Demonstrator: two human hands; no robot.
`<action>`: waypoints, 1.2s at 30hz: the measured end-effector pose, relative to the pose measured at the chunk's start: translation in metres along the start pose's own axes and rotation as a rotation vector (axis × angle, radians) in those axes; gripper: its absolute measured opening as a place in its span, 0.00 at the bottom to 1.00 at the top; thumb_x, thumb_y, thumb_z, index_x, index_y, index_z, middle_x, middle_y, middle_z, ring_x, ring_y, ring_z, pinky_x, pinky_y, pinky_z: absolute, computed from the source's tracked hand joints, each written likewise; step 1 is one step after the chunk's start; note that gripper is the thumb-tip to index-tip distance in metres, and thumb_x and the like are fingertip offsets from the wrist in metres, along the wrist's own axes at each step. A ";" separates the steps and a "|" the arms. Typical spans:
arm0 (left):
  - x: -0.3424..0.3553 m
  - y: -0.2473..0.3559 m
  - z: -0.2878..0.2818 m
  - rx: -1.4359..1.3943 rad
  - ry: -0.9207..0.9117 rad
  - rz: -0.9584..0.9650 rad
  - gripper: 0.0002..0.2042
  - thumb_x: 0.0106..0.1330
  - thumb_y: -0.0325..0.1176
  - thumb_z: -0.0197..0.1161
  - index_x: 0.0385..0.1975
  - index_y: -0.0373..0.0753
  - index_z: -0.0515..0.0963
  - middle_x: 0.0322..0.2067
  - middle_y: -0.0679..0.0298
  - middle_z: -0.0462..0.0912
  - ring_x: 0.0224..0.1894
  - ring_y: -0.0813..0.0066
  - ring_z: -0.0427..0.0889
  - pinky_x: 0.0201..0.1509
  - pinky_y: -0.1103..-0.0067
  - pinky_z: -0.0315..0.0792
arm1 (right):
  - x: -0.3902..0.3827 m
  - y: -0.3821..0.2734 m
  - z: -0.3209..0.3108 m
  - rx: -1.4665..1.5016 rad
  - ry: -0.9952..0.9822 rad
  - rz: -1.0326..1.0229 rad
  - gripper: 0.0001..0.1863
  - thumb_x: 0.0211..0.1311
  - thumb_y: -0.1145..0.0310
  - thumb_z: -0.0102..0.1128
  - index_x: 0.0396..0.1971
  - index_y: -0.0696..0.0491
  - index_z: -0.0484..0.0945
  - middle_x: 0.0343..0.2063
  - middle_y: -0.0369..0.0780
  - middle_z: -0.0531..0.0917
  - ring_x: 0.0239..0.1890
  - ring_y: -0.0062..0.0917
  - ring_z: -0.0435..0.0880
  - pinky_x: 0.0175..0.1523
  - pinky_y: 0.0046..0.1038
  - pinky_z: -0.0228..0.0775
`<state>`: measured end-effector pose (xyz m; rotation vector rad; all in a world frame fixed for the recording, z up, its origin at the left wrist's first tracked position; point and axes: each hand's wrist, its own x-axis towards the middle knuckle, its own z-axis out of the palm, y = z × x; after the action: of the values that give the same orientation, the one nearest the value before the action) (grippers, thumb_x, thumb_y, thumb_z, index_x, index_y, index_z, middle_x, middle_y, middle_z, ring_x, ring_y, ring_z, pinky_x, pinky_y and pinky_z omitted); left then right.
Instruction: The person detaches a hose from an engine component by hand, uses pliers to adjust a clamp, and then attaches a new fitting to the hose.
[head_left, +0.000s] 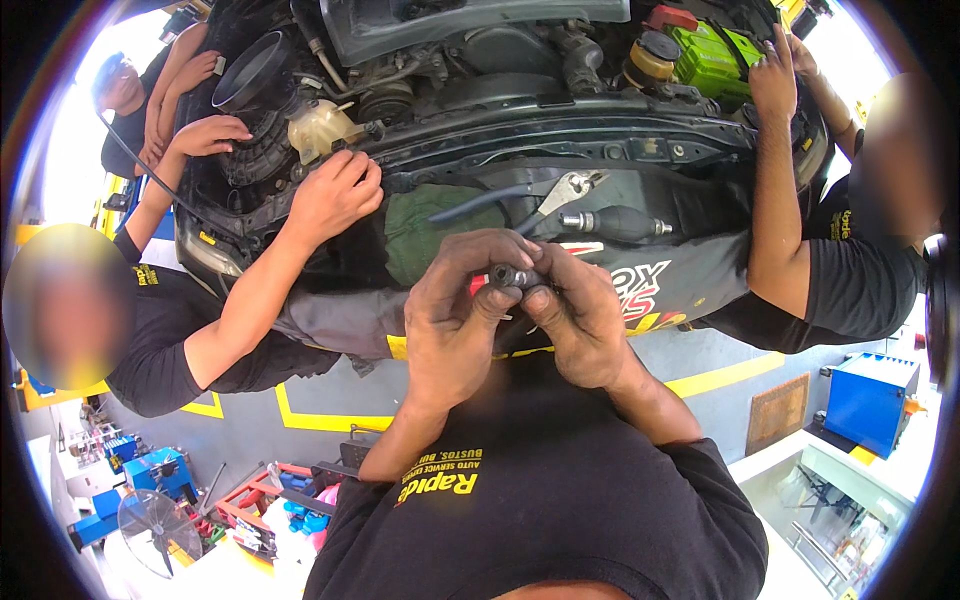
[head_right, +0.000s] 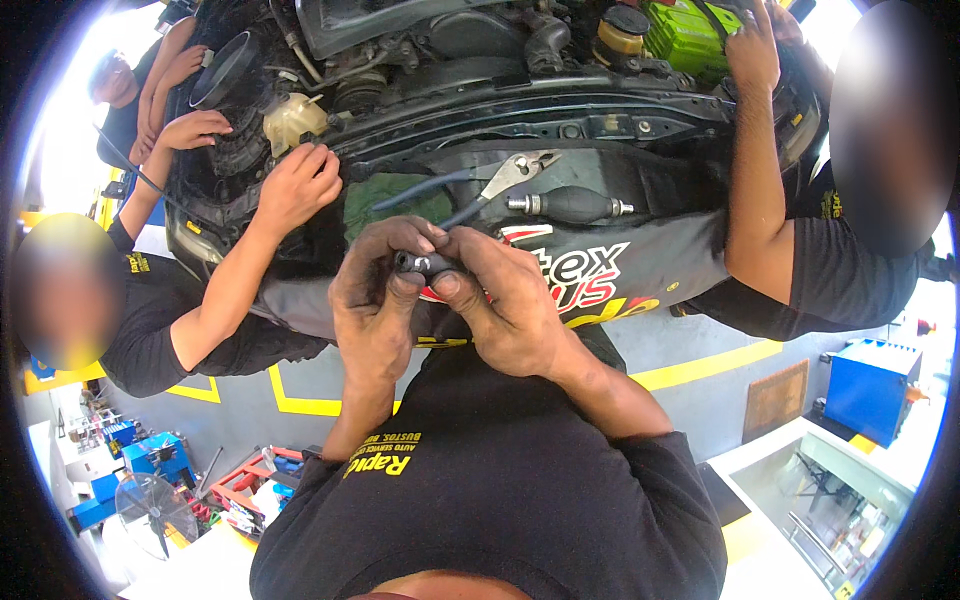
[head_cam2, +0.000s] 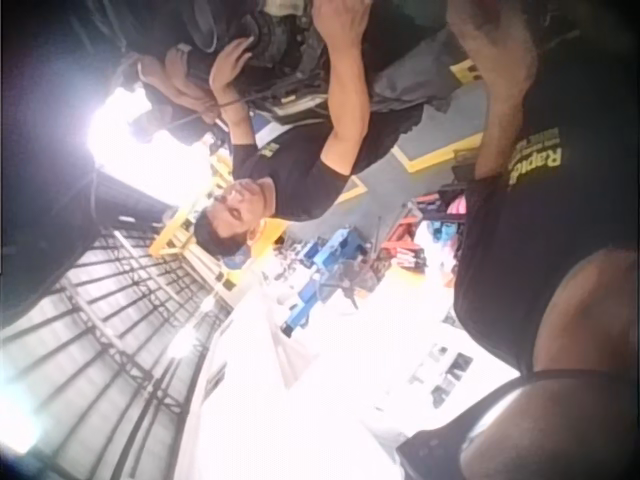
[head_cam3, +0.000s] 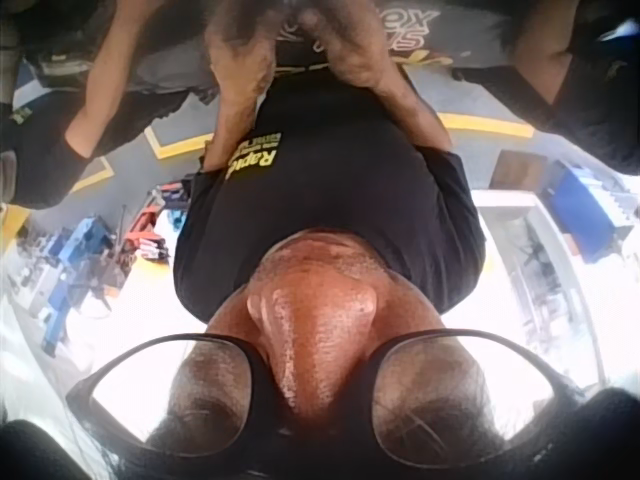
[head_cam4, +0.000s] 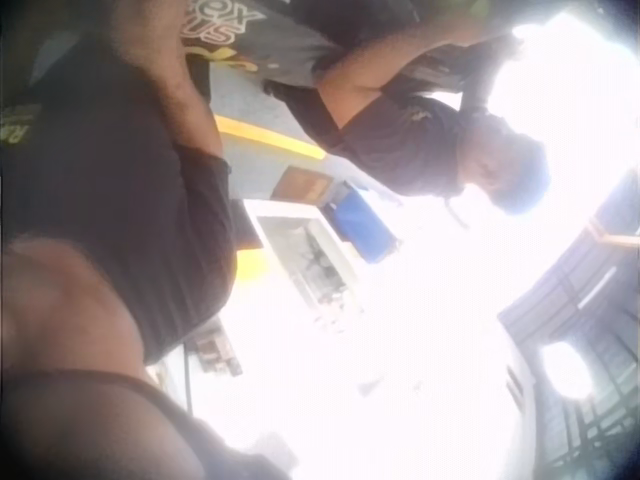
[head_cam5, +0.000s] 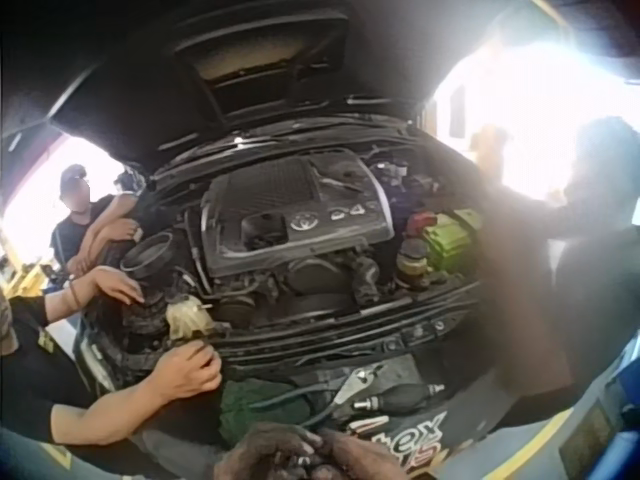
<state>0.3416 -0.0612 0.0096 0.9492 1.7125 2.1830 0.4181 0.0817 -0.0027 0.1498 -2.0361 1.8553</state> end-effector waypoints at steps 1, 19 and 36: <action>0.001 0.001 0.000 0.022 -0.005 0.009 0.12 0.69 0.32 0.69 0.46 0.32 0.80 0.48 0.56 0.82 0.53 0.66 0.82 0.60 0.72 0.75 | 0.000 0.000 -0.002 -0.018 -0.011 -0.018 0.17 0.75 0.61 0.59 0.46 0.63 0.75 0.32 0.47 0.79 0.32 0.38 0.79 0.39 0.34 0.71; 0.001 0.000 -0.008 0.155 0.076 0.004 0.11 0.66 0.24 0.70 0.45 0.30 0.78 0.49 0.54 0.81 0.52 0.69 0.81 0.56 0.76 0.77 | 0.009 -0.018 -0.015 0.081 -0.079 0.268 0.14 0.75 0.64 0.57 0.47 0.61 0.78 0.33 0.44 0.83 0.33 0.32 0.83 0.41 0.31 0.74; -0.002 -0.002 -0.018 0.302 0.075 0.276 0.10 0.59 0.22 0.74 0.34 0.33 0.77 0.36 0.50 0.86 0.39 0.65 0.89 0.40 0.78 0.82 | 0.003 -0.021 -0.017 -0.149 -0.012 -0.071 0.08 0.64 0.73 0.65 0.37 0.61 0.78 0.23 0.46 0.77 0.24 0.41 0.81 0.30 0.35 0.71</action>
<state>0.3319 -0.0756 0.0047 1.2584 2.1007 2.1822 0.4256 0.0963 0.0193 0.1902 -2.1396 1.6570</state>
